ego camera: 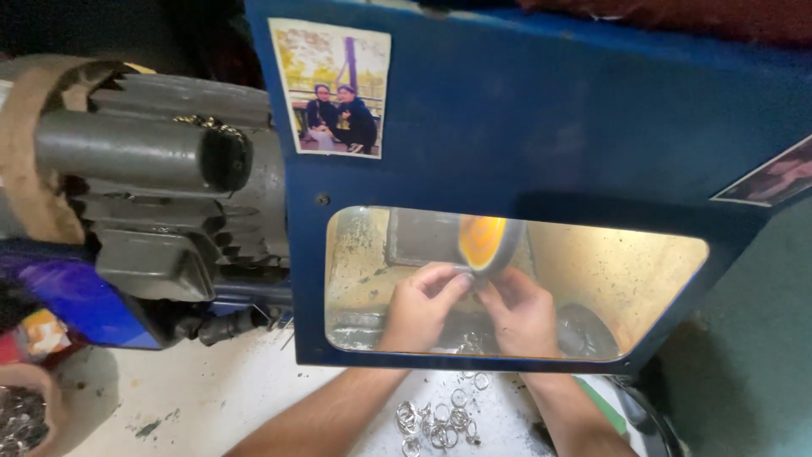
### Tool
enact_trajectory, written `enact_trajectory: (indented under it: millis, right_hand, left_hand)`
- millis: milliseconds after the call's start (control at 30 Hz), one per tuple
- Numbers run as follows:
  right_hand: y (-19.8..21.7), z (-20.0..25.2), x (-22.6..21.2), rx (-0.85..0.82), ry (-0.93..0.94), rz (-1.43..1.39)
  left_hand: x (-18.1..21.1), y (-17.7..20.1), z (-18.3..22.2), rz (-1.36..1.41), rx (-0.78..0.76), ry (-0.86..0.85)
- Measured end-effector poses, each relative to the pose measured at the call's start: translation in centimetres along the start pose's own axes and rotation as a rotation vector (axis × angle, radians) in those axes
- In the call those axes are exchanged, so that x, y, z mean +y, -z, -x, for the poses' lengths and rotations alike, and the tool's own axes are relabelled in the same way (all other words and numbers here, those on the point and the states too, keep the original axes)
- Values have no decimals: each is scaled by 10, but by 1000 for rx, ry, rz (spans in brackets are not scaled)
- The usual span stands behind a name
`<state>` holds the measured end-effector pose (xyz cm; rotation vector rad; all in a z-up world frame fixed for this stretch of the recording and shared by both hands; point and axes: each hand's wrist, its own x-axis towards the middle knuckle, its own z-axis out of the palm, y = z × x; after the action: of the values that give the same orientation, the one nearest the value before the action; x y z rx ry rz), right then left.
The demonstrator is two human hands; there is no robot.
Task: Polishing small metal rings using a bench-mounted polishing wheel inside a protective box.
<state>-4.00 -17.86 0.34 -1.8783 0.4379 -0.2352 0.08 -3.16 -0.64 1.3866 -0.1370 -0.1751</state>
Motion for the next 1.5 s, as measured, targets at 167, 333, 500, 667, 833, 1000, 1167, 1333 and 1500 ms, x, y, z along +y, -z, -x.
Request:
enact_trajectory:
  millis: [167,333,500,667,833,1000,1167,1333,1500]
  right_hand:
    - [-4,10,-5,45,102,-55]
    - [6,19,-9,83,207,-131]
    - [15,9,-7,21,474,136]
    - [15,13,-15,11,267,45]
    - [11,0,17,8,87,-83]
    - [-1,3,4,51,26,-188]
    - [-1,5,-7,80,-1,-205]
    - [1,12,2,99,72,-190]
    - [1,12,11,95,146,-226]
  left_hand:
    - [-10,1,1,52,-32,-73]
    - [10,9,9,-24,-183,-179]
    - [4,15,2,26,-218,-154]
    - [8,17,-2,-123,-239,-183]
    - [1,10,-4,-176,-235,-165]
    - [2,2,-5,-239,-119,-249]
    - [6,0,-5,-272,-108,-277]
    - [8,4,-3,-229,-96,-387]
    - [12,7,1,-305,-158,-596]
